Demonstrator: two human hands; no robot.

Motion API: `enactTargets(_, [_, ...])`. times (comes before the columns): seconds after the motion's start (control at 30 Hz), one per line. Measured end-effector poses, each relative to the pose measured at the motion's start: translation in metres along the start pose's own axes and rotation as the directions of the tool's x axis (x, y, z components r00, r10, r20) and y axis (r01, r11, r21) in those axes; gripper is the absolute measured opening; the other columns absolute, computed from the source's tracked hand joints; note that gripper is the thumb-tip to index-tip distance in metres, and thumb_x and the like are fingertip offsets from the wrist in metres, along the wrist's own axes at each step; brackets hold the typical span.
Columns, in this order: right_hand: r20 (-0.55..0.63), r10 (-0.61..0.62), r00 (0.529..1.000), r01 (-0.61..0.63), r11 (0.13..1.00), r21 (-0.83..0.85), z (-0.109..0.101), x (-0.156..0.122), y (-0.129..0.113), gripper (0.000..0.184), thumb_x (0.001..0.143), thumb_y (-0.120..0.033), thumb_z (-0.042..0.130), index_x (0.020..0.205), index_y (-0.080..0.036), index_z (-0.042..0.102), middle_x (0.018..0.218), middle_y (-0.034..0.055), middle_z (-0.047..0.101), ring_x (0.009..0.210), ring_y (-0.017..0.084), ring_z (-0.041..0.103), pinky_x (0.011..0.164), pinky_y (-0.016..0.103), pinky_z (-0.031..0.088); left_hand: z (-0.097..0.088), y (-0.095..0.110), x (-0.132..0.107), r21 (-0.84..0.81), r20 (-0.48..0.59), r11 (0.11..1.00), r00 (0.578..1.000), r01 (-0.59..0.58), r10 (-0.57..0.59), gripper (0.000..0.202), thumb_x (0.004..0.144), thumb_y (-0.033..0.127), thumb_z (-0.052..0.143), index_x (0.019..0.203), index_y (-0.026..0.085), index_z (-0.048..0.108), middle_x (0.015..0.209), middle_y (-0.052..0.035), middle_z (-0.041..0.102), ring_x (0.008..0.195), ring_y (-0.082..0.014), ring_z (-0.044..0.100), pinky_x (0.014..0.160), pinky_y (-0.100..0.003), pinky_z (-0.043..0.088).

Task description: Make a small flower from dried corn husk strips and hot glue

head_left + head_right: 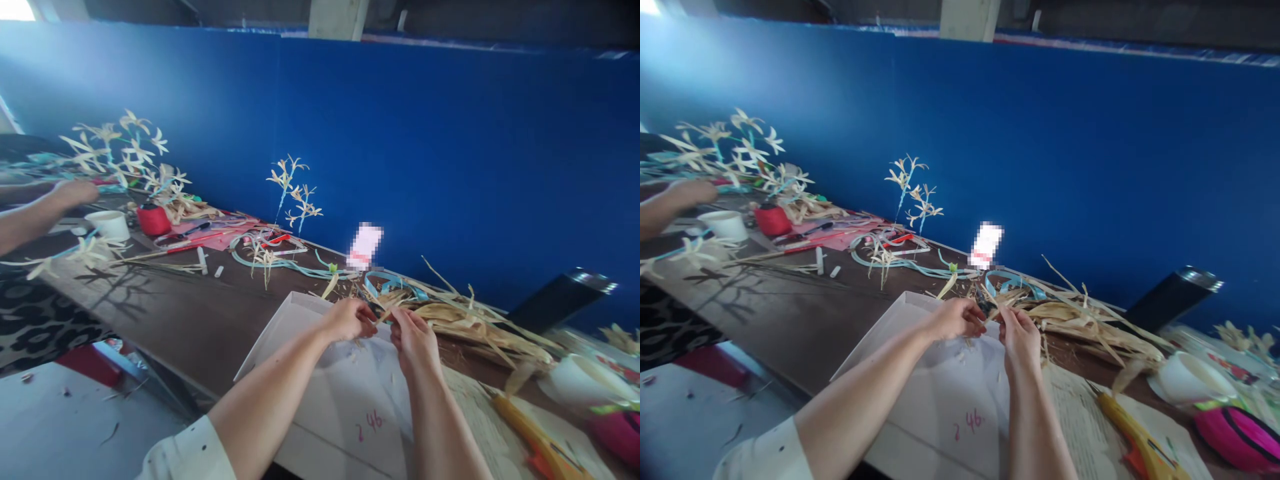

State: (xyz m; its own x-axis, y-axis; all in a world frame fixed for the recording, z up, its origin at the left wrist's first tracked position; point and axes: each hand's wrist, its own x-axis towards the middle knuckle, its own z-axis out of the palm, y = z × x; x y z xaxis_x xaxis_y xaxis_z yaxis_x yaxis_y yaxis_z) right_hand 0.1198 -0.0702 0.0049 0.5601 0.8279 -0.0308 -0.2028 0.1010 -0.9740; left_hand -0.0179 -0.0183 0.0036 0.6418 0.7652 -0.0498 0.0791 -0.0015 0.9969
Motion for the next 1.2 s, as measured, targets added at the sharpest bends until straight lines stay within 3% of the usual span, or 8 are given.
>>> enactTargets(0.13, [-0.005, 0.004, 1.0, -0.004, 1.0, -0.03, -0.001, -0.001, -0.002, 0.026, 0.056, -0.035, 0.073, 0.066, -0.018, 0.056, 0.054, -0.0032, 0.052, 0.037, 0.004, 0.027, 0.034, 0.02, 0.014, -0.001, -0.001, 0.0, 0.127, -0.02, 0.992, 1.0, -0.005, 0.008, 0.024, 0.059, 0.022, 0.069, 0.082, 0.013, 0.067, 0.079, -0.0064, 0.07, 0.073, -0.0177, 0.064, 0.064, -0.024, 0.049])
enactTargets(0.23, [-0.017, 0.014, 1.0, -0.015, 0.998, -0.057, -0.002, -0.002, -0.004, 0.022, 0.059, -0.034, 0.069, 0.063, -0.018, 0.054, 0.052, -0.0043, 0.049, 0.036, 0.004, 0.026, 0.034, 0.021, 0.013, -0.001, 0.001, -0.002, 0.135, -0.014, 0.991, 1.0, -0.005, 0.007, 0.024, 0.061, 0.022, 0.067, 0.083, 0.013, 0.068, 0.079, -0.0063, 0.07, 0.074, -0.0178, 0.064, 0.064, -0.024, 0.049])
enactTargets(0.5, [-0.01, 0.074, 0.997, -0.073, 0.997, 0.021, -0.003, -0.001, -0.006, 0.019, 0.061, -0.027, 0.06, 0.054, -0.019, 0.044, 0.048, -0.0059, 0.04, 0.035, 0.004, 0.025, 0.033, 0.02, 0.012, 0.001, 0.007, -0.006, -0.006, 0.065, 1.0, 0.998, -0.002, 0.002, 0.022, 0.061, 0.019, 0.065, 0.081, 0.012, 0.067, 0.079, -0.0071, 0.07, 0.072, -0.0161, 0.064, 0.066, -0.025, 0.05])
enactTargets(0.67, [0.005, 0.081, 0.997, -0.081, 0.996, 0.046, -0.005, 0.002, -0.003, 0.021, 0.061, -0.031, 0.064, 0.057, -0.02, 0.045, 0.047, -0.0066, 0.039, 0.034, 0.005, 0.027, 0.03, 0.019, 0.014, 0.001, 0.011, -0.009, -0.07, 0.12, 0.997, 0.993, 0.023, -0.015, 0.021, 0.061, 0.02, 0.068, 0.08, 0.012, 0.067, 0.075, -0.0058, 0.069, 0.069, -0.0147, 0.064, 0.067, -0.026, 0.05])
enactTargets(0.83, [-0.032, 0.027, 0.999, -0.026, 0.999, 0.032, -0.006, 0.004, -0.001, 0.029, 0.062, -0.041, 0.068, 0.074, -0.018, 0.055, 0.059, -0.0012, 0.057, 0.037, 0.006, 0.038, 0.031, 0.017, 0.02, 0.0, 0.018, -0.012, -0.204, 0.052, 0.974, 0.995, 0.095, -0.087, 0.019, 0.058, 0.016, 0.073, 0.075, 0.01, 0.065, 0.071, -0.006, 0.068, 0.066, -0.0138, 0.064, 0.07, -0.029, 0.052])
enactTargets(1.0, [0.054, 0.059, 0.997, -0.062, 0.997, 0.053, -0.006, 0.004, -0.003, 0.043, 0.062, -0.04, 0.069, 0.099, -0.017, 0.06, 0.079, 0.0052, 0.067, 0.045, 0.007, 0.046, 0.036, 0.018, 0.029, -0.003, 0.015, -0.008, -0.379, -0.011, 0.917, 0.99, 0.123, -0.138, 0.023, 0.057, 0.016, 0.076, 0.075, 0.011, 0.063, 0.071, -0.0066, 0.068, 0.069, -0.0157, 0.066, 0.07, -0.029, 0.054])
enactTargets(1.13, [0.158, 0.064, 0.985, -0.067, 0.998, 0.014, -0.003, -0.001, -0.006, 0.043, 0.062, -0.033, 0.072, 0.101, -0.019, 0.062, 0.091, 0.0043, 0.066, 0.05, 0.006, 0.047, 0.038, 0.017, 0.032, -0.004, 0.015, -0.005, -0.416, -0.055, 0.897, 0.981, 0.147, -0.186, 0.022, 0.056, 0.015, 0.076, 0.073, 0.011, 0.063, 0.069, -0.0058, 0.067, 0.066, -0.0147, 0.065, 0.065, -0.027, 0.054])
enactTargets(1.2, [0.236, 0.066, 0.97, -0.065, 0.998, -0.01, -0.002, -0.004, -0.006, 0.042, 0.063, -0.033, 0.074, 0.101, -0.019, 0.063, 0.086, 0.0024, 0.064, 0.051, 0.006, 0.045, 0.039, 0.016, 0.031, -0.003, 0.016, -0.005, -0.397, -0.056, 0.903, 0.978, 0.161, -0.199, 0.022, 0.055, 0.016, 0.077, 0.071, 0.011, 0.064, 0.066, -0.0046, 0.067, 0.063, -0.0137, 0.064, 0.064, -0.025, 0.054])
